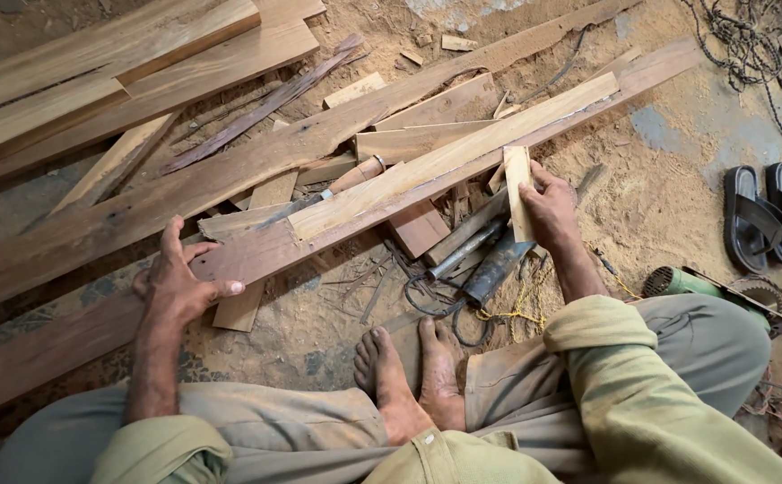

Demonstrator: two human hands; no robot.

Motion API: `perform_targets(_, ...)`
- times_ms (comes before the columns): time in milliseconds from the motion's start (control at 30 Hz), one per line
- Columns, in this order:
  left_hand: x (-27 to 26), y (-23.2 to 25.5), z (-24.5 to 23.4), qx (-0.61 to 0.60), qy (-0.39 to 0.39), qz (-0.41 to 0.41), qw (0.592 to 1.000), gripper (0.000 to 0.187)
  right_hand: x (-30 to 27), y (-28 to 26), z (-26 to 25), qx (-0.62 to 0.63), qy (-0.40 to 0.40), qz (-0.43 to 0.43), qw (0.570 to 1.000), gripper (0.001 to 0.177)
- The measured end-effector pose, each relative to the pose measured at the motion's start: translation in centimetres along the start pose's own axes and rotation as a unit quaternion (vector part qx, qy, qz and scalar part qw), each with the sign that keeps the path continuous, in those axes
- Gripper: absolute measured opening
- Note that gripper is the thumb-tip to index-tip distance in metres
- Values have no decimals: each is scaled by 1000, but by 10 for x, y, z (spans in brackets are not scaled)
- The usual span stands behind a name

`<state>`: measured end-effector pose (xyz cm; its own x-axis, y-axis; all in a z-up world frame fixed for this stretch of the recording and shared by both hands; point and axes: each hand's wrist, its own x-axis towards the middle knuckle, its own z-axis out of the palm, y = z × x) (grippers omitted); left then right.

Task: The person sits on the workshop floor holding a long wooden plank steady with one hand while rubbing a small sanding block along its edge and face. They then pick up an angle grinder and run its disc along the plank to sand the surface, repositioning the plank as they work.

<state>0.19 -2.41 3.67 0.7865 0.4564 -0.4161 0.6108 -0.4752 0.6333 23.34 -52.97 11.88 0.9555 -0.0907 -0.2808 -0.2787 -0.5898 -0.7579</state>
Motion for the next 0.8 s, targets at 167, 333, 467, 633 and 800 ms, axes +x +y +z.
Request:
perform_targets(167, 3, -2, 1, 2, 1, 1, 1000, 148, 10, 19, -2, -20, 7, -39, 999, 56)
perform_targets(333, 3, -3, 1, 6, -6, -2, 1000, 148, -8, 3, 5, 50, 1, 63, 997, 60)
perform_targets(467, 4, -4, 1, 12, -8, 5, 1000, 148, 13, 36, -2, 74, -4, -12, 997, 53)
perform_targets(633, 4, -7, 2, 8, -8, 12, 1000, 148, -8, -2, -5, 123, -5, -43, 991, 58)
perform_targets(800, 2, -4, 1, 3, -7, 12, 1000, 148, 25, 38, -10, -13, 22, -5, 1000, 42)
